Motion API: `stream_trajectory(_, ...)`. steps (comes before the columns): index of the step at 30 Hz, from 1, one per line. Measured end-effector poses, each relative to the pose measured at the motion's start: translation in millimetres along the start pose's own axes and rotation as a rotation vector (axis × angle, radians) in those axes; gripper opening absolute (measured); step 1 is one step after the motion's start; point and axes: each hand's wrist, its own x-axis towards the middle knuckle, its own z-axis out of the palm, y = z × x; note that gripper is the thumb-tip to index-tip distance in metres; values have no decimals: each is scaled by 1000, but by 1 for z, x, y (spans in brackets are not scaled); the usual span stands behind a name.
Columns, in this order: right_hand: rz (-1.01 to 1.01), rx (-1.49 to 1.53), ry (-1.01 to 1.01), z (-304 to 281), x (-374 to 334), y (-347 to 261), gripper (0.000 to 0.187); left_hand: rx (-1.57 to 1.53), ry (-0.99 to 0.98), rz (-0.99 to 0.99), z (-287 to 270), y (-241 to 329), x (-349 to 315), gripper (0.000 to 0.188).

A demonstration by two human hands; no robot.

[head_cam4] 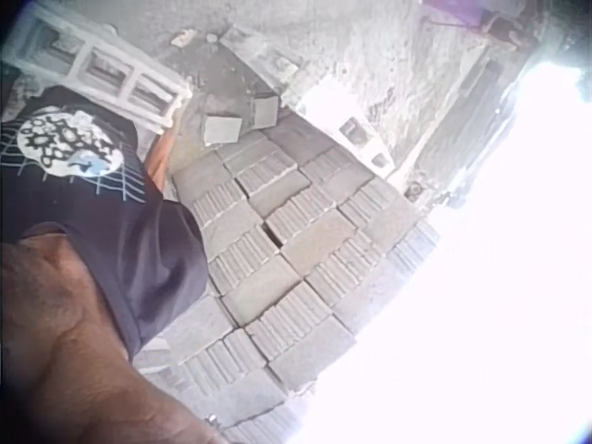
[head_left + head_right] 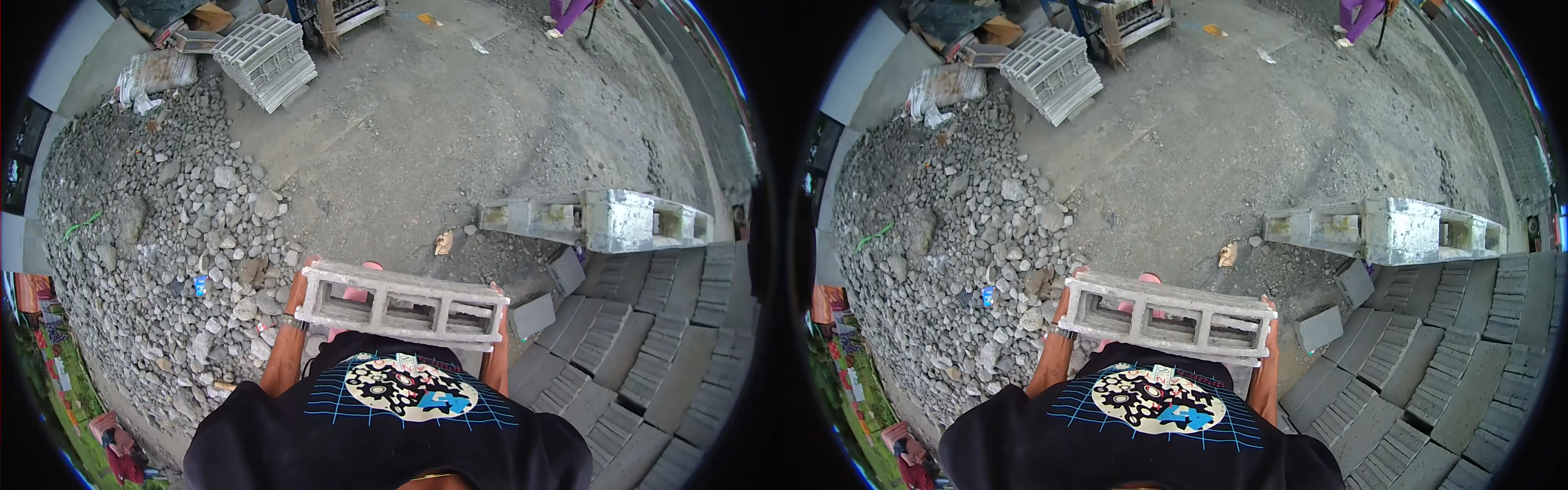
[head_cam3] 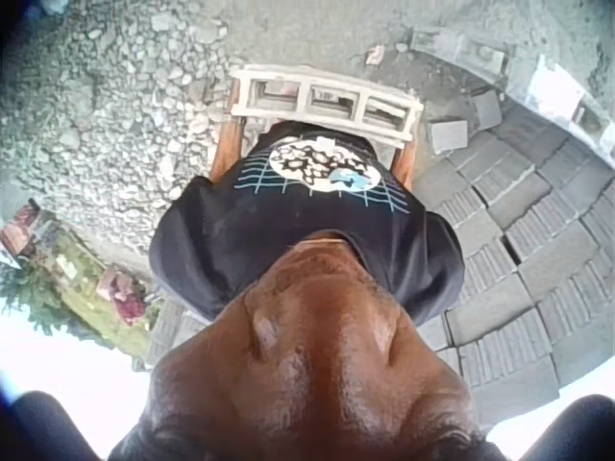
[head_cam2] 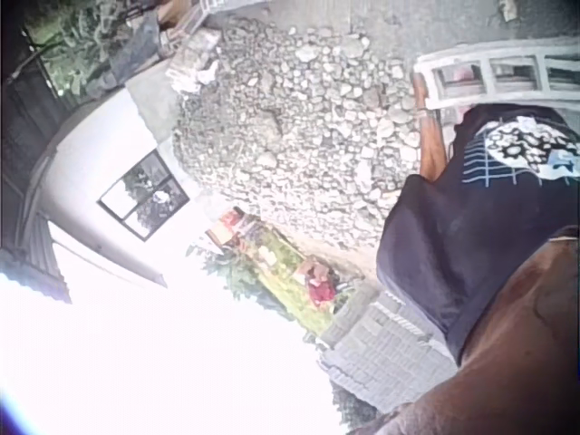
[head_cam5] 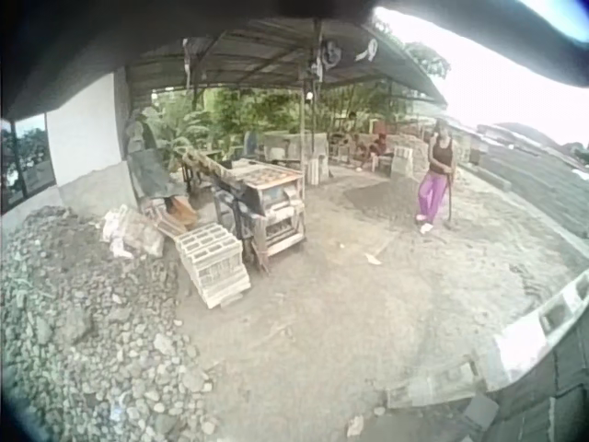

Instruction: The person carries concrete hollow blocks across the work area and stacks them onto a pile of blocks by hand.

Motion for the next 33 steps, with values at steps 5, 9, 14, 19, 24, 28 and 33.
stream_trajectory(5, 231, 29, -73, 49, 174, -93, 42, -21, 52, 55, 95, 102, 118, 40)
stream_trajectory(9, 206, -11, -19, 97, 244, -180, 42, 68, 134, 114, 164, 160, 243, 44)
stream_trajectory(14, 152, -1, 92, 122, 303, -303, 42, 308, -8, 48, 328, 293, 318, 50)
stream_trajectory(19, 100, 10, 107, 162, 416, -422, 42, 534, -74, 164, 467, 365, 447, 68)
stream_trajectory(24, 67, 23, 113, 180, 555, -544, 42, 532, -121, 70, 626, 425, 558, 60)
stream_trajectory(28, 65, -12, 69, 219, 659, -656, 42, 473, -58, 162, 708, 470, 655, 57)
stream_trajectory(33, 54, -81, -7, 291, 781, -788, 43, 341, -23, 34, 816, 553, 701, 61)
